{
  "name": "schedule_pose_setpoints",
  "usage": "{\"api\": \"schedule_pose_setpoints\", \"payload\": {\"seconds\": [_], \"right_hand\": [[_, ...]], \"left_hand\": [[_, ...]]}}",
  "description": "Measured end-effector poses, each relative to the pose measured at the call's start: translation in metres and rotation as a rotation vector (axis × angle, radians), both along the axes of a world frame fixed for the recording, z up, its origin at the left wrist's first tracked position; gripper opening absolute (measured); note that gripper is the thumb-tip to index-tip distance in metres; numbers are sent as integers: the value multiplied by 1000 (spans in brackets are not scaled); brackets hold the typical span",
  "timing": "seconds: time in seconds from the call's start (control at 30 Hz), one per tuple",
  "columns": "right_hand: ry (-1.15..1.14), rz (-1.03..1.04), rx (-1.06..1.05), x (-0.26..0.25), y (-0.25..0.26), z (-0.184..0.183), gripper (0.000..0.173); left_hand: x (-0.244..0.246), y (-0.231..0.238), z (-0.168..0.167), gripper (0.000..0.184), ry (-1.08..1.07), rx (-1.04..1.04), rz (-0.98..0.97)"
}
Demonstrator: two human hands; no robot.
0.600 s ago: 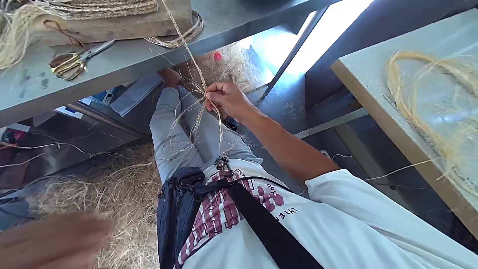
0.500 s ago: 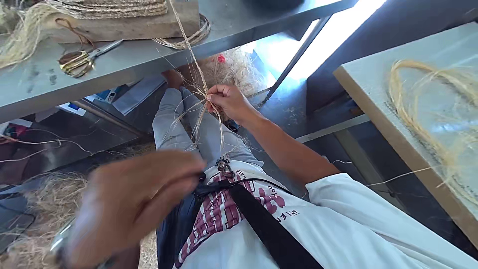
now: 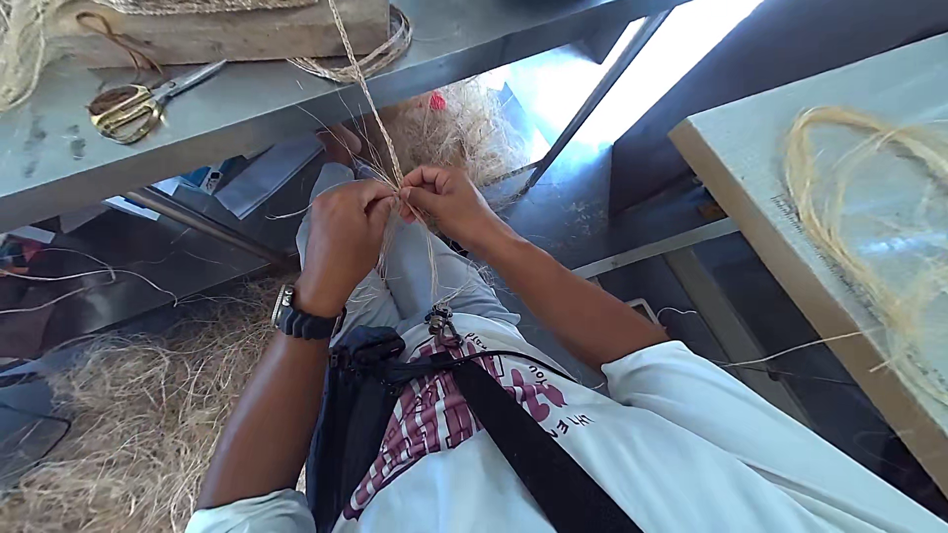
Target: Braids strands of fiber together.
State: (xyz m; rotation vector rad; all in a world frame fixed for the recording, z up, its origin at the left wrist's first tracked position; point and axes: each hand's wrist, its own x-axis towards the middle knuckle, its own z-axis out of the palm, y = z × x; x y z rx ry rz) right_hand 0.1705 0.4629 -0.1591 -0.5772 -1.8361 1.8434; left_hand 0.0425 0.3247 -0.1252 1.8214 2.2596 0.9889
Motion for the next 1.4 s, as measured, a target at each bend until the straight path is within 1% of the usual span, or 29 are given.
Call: {"api": "schedule_pose_setpoints", "payload": {"seconds": [0.07, 0.2, 0.37, 0.47, 0.6, 0.7, 0.8, 1.03, 1.2, 1.3, 1.4], "right_hand": [[-9, -45, 17, 0, -2, 0, 12], [-22, -105, 32, 0, -4, 1, 12], [-23, -87, 67, 2, -6, -1, 11], [-16, -50, 26, 3, -6, 0, 12], [26, 19, -110, 4, -6, 3, 13], [63, 64, -216, 8, -5, 6, 13], [123, 117, -306, 11, -2, 6, 12], [232, 203, -448, 14, 3, 4, 14], [218, 190, -423, 14, 4, 3, 15], [175, 156, -351, 14, 4, 5, 15], [147, 119, -281, 14, 2, 6, 16]], "left_hand": [[2, -1, -2, 16, 47, 17, 39], [17, -10, -4, 13, 133, 49, 52], [16, -12, -2, 14, 177, 57, 38], [16, -16, 2, 14, 97, 39, 11], [20, -22, -2, 12, -38, 38, 33], [16, -26, -5, 13, -100, 30, 65], [8, -30, -8, 16, -148, 36, 58], [10, -28, -4, 16, -289, 53, 62], [14, -25, -7, 18, -311, 60, 55], [14, -23, -9, 21, -269, 85, 45], [12, -22, -10, 20, -228, 97, 19]]}}
